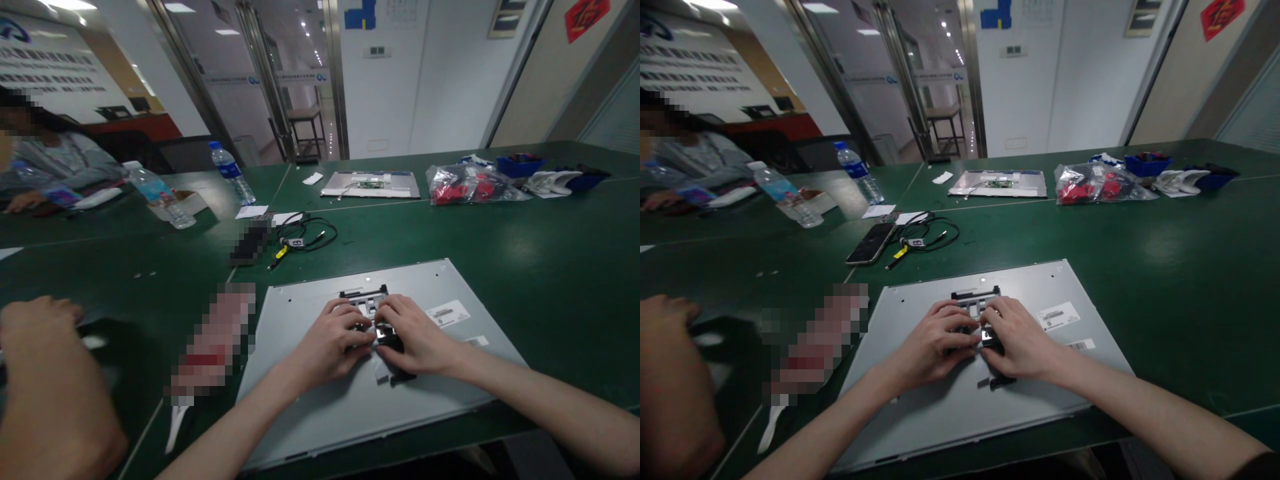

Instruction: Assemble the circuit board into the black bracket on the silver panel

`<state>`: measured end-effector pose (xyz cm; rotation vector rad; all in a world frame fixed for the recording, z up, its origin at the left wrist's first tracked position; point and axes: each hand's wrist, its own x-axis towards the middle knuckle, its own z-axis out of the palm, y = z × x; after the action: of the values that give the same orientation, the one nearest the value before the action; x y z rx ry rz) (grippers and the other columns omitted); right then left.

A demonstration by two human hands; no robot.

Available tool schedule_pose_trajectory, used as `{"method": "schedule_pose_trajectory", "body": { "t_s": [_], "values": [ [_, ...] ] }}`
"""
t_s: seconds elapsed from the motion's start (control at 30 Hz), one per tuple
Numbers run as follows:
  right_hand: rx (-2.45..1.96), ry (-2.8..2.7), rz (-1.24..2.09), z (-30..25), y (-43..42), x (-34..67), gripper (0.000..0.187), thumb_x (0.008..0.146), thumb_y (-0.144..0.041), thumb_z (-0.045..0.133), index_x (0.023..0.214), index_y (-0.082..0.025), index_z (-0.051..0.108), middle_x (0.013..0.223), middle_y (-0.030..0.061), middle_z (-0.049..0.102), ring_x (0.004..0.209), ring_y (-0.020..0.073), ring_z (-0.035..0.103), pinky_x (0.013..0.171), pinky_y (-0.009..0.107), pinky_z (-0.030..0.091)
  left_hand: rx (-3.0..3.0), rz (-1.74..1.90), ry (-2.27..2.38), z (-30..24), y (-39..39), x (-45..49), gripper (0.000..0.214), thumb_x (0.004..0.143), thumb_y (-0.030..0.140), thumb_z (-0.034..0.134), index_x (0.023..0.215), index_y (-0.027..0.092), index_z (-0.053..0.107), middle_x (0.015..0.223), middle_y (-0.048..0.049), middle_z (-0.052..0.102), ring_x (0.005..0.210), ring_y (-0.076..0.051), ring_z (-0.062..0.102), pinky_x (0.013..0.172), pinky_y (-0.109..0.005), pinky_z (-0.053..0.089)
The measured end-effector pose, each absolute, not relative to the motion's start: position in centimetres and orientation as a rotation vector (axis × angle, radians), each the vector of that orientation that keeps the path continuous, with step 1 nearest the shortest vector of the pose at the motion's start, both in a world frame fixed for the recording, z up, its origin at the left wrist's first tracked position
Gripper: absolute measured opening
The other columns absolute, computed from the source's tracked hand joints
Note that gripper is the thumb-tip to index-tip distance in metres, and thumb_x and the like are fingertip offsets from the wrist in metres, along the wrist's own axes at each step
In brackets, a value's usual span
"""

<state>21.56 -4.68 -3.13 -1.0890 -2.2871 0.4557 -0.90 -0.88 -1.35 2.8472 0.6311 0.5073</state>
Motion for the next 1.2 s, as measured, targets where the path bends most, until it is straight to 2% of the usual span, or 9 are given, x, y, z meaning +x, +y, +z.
{"method": "schedule_pose_trajectory", "body": {
  "t_s": [0.23, 0.7, 0.9, 1.2],
  "values": [
    [-1.093, -2.281, 0.448, -3.2, -4.47, 21.46, 0.03, 0.082, -0.026, 0.065, 0.106, -0.02, 0.05, 0.112, 0.0105, 0.055, 0.104, 0.0266, 0.05, 0.092, 0.044, 0.044, 2.849, 0.497, 0.646, -1.15, -0.97, -0.84, 0.012, 0.091, 0.03, 0.062, 0.098, 0.027, 0.072, 0.106, -0.0021, 0.071, 0.103, -0.021, 0.062, 0.102, -0.046, 0.037],
    [-1.054, -2.27, 0.454, -3.67, -4.43, 21.35, 0.041, 0.079, -0.027, 0.069, 0.114, -0.021, 0.05, 0.119, 0.0116, 0.052, 0.112, 0.0289, 0.048, 0.098, 0.048, 0.041, 2.819, 0.462, 0.62, -0.94, -0.97, -0.85, 0.015, 0.09, 0.026, 0.061, 0.101, 0.028, 0.071, 0.107, -0.0028, 0.07, 0.104, -0.022, 0.062, 0.103, -0.049, 0.037],
    [-1.074, -2.277, 0.462, -3.33, -4.52, 21.47, 0.035, 0.084, -0.027, 0.066, 0.114, -0.021, 0.05, 0.12, 0.0112, 0.053, 0.112, 0.0279, 0.048, 0.098, 0.047, 0.041, 2.808, 0.441, 0.633, -0.86, -0.98, -0.79, 0.016, 0.09, 0.026, 0.061, 0.102, 0.028, 0.071, 0.108, -0.0031, 0.07, 0.105, -0.023, 0.062, 0.104, -0.05, 0.037],
    [-1.083, -2.292, 0.47, -3.32, -4.53, 21.52, 0.045, 0.079, -0.026, 0.068, 0.12, -0.02, 0.049, 0.123, 0.0126, 0.051, 0.116, 0.0292, 0.046, 0.102, 0.049, 0.039, 2.818, 0.415, 0.61, -0.71, -0.79, -0.85, 0.015, 0.091, 0.027, 0.061, 0.101, 0.028, 0.071, 0.109, -0.0018, 0.07, 0.107, -0.022, 0.061, 0.104, -0.049, 0.036]
  ]
}}
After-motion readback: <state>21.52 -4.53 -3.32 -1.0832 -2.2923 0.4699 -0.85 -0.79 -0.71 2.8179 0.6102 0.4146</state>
